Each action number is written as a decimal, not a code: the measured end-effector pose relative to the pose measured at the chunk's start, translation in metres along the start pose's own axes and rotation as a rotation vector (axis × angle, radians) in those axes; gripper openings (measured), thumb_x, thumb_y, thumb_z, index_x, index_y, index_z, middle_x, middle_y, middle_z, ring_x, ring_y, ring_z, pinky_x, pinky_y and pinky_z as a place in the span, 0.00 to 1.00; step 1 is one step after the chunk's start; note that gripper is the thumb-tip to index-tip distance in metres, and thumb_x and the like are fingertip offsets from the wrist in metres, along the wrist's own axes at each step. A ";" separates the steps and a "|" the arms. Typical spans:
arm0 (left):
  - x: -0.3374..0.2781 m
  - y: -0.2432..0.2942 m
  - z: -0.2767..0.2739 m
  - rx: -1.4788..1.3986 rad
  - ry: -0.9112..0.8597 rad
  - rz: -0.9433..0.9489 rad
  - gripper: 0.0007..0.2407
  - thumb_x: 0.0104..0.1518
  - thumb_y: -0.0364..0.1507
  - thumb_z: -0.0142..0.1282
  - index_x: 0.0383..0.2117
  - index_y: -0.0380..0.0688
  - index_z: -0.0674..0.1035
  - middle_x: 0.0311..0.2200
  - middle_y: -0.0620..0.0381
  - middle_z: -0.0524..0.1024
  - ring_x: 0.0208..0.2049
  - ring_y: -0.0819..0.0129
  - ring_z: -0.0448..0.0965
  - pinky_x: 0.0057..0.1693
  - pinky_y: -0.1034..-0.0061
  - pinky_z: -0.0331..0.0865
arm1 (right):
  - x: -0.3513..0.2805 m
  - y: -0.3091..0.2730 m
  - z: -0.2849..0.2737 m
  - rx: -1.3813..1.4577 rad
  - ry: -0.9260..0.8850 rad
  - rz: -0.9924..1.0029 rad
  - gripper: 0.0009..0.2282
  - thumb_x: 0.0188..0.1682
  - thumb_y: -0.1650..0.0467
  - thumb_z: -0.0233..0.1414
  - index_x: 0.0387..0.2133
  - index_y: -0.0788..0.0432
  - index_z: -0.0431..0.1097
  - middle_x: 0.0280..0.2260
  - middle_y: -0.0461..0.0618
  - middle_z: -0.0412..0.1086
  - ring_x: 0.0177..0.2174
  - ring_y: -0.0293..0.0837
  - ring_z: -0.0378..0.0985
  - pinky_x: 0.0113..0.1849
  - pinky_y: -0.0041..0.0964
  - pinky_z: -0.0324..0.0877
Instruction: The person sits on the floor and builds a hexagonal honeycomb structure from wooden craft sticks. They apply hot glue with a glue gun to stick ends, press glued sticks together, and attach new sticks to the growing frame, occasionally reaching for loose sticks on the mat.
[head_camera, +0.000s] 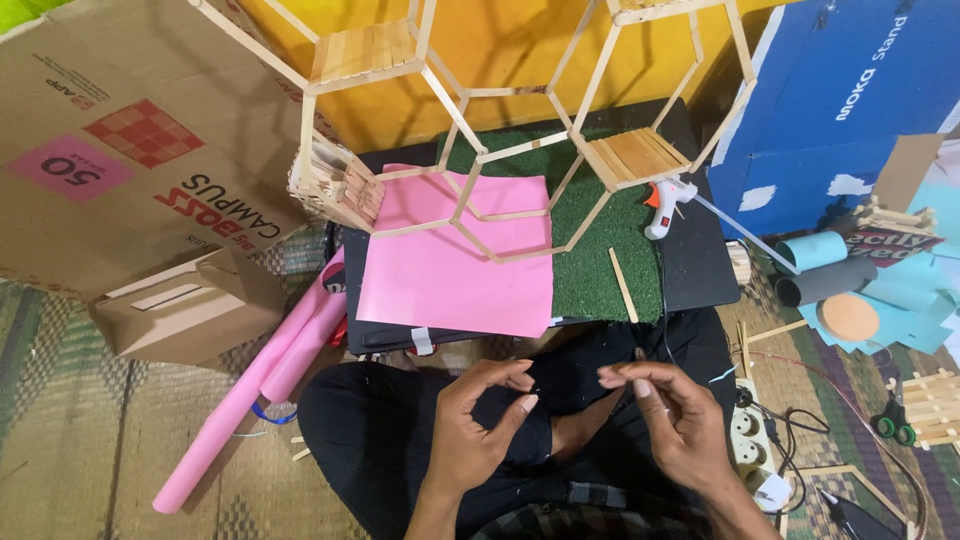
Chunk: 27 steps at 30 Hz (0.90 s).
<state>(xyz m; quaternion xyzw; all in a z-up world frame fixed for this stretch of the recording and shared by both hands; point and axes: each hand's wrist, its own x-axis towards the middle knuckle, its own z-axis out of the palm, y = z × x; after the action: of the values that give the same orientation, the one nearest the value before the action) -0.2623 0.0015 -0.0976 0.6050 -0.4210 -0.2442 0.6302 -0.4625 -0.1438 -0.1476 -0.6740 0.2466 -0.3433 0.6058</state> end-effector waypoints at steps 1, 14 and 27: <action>0.000 -0.001 0.000 -0.001 0.000 0.000 0.16 0.47 0.15 0.64 0.44 0.36 0.82 0.34 0.53 0.82 0.36 0.68 0.82 0.48 0.75 0.77 | -0.001 0.003 0.000 -0.001 0.000 0.000 0.09 0.51 0.81 0.47 0.42 0.67 0.71 0.44 0.61 0.80 0.44 0.48 0.85 0.49 0.40 0.82; 0.021 -0.006 0.003 -0.121 0.030 -0.088 0.14 0.50 0.23 0.67 0.44 0.36 0.83 0.25 0.57 0.79 0.26 0.73 0.74 0.38 0.79 0.71 | 0.004 0.007 0.010 0.081 -0.088 -0.032 0.06 0.54 0.76 0.47 0.36 0.65 0.73 0.35 0.57 0.80 0.32 0.44 0.83 0.38 0.37 0.80; 0.175 -0.040 0.069 -0.422 0.171 -0.166 0.24 0.55 0.24 0.61 0.60 0.40 0.70 0.57 0.51 0.74 0.58 0.67 0.71 0.56 0.77 0.66 | 0.110 -0.036 0.001 -0.324 0.142 -0.338 0.10 0.43 0.79 0.57 0.38 0.65 0.70 0.39 0.58 0.74 0.40 0.48 0.77 0.47 0.41 0.76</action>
<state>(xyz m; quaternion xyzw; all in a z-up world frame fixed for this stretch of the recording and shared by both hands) -0.2195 -0.1860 -0.1017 0.5109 -0.2547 -0.3255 0.7538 -0.3939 -0.2202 -0.0942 -0.7684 0.2241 -0.4422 0.4047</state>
